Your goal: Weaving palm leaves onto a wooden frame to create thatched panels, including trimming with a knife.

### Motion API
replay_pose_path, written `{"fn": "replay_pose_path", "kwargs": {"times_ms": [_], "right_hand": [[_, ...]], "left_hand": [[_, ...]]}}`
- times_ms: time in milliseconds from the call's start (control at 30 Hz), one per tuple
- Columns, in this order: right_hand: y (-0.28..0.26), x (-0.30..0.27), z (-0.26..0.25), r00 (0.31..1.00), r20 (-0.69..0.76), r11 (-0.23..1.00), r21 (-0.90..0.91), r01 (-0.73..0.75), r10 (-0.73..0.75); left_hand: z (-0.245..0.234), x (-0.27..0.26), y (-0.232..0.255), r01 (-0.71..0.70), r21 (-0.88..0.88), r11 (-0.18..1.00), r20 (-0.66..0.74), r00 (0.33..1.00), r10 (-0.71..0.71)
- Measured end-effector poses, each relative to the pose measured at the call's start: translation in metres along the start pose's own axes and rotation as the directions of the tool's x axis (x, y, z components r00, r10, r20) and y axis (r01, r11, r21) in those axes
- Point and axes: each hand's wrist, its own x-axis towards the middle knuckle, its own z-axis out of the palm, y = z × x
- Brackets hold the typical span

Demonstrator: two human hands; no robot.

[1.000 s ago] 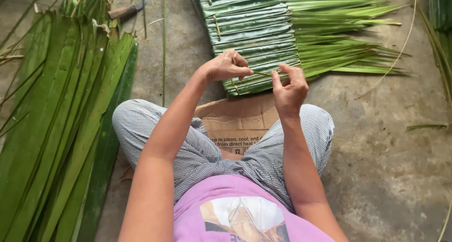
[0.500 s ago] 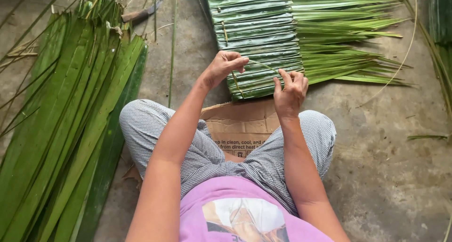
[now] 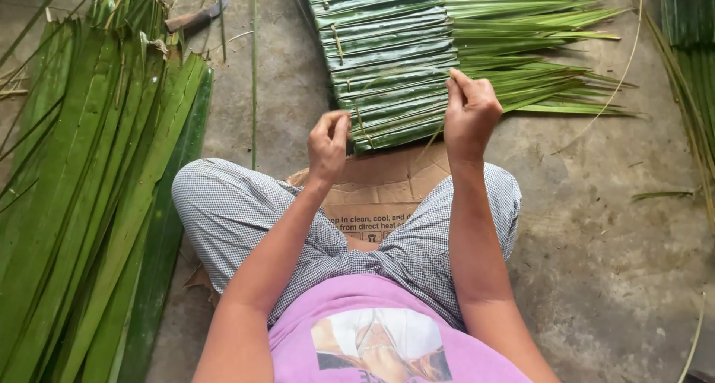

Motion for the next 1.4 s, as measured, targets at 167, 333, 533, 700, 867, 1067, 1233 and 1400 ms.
{"fn": "replay_pose_path", "kwargs": {"times_ms": [167,333,533,700,867,1067,1233,1400], "right_hand": [[0.008,0.009,0.022,0.844,0.128,0.758,0.385,-0.527,0.521],[0.040,-0.019,0.033,0.718,0.168,0.547,0.538,-0.641,0.675],[0.067,-0.045,0.046,0.659,0.209,0.431,0.610,-0.665,0.722],[0.073,-0.057,0.056,0.580,0.296,0.333,0.590,-0.736,0.759],[0.064,-0.077,0.050,0.468,0.500,0.218,0.478,-0.851,0.728],[0.019,-0.086,0.050,0.399,0.600,0.107,0.463,-0.880,0.693],[0.022,-0.095,0.060,0.362,0.575,0.046,0.489,-0.871,0.734],[0.044,-0.089,0.056,0.348,0.487,0.039,0.537,-0.843,0.801]], "left_hand": [[0.006,-0.037,-0.012,0.308,-0.009,0.951,0.208,0.931,-0.300],[0.013,-0.044,-0.019,0.586,-0.273,0.763,0.438,0.782,-0.444],[0.016,-0.035,-0.022,0.611,-0.322,0.723,0.383,0.783,-0.491],[0.012,-0.032,-0.035,0.640,-0.348,0.685,0.354,0.766,-0.536],[0.008,-0.028,-0.026,0.631,-0.383,0.675,0.333,0.776,-0.536],[0.018,-0.029,-0.030,0.598,-0.359,0.717,0.346,0.798,-0.493],[0.019,-0.030,-0.037,0.560,-0.310,0.769,0.362,0.817,-0.449],[0.014,-0.027,-0.025,0.444,-0.262,0.857,0.282,0.885,-0.372]]}}
